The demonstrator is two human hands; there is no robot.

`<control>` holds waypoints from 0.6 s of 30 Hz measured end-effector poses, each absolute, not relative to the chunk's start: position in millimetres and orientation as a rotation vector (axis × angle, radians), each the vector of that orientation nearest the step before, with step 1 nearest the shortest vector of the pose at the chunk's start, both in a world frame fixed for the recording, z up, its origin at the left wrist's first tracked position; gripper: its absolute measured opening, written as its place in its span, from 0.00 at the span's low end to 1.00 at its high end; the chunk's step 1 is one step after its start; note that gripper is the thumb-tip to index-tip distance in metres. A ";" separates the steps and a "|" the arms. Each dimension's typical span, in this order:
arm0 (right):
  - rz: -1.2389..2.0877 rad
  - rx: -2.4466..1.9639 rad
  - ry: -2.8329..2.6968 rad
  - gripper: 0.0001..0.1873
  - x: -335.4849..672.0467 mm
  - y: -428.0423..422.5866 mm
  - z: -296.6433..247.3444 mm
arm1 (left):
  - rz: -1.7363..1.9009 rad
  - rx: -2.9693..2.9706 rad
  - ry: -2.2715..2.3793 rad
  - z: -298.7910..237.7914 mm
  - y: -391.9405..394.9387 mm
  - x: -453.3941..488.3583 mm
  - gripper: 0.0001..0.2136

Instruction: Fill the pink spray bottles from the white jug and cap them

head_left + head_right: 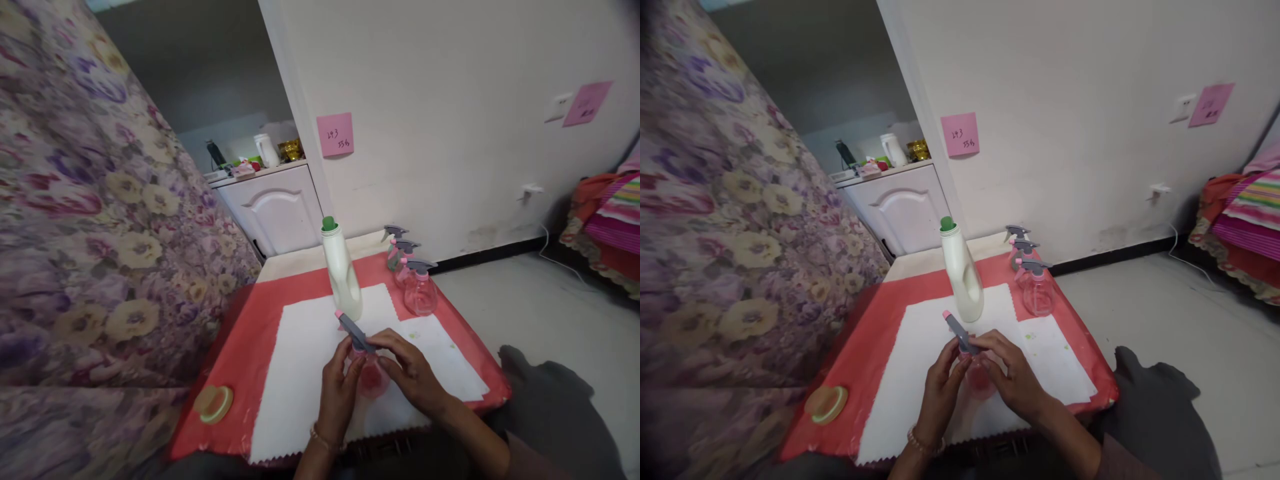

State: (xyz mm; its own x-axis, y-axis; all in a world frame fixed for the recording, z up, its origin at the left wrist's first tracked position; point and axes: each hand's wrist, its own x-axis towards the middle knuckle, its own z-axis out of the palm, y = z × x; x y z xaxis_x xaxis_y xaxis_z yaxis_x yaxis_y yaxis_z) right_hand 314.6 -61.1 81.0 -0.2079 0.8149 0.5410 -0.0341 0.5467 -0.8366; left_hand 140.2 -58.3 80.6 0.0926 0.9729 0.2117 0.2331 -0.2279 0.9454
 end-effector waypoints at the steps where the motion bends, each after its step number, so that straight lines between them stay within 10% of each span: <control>1: 0.893 -0.675 -1.606 0.16 312.7 -62.1 82.0 | 1.191 1.594 1.219 80.0 -58.5 139.5 0.17; 18: 0.856 -0.579 -1.541 0.10 294.8 -64.6 82.5 | 1.089 1.532 1.143 102.1 -64.0 137.7 0.18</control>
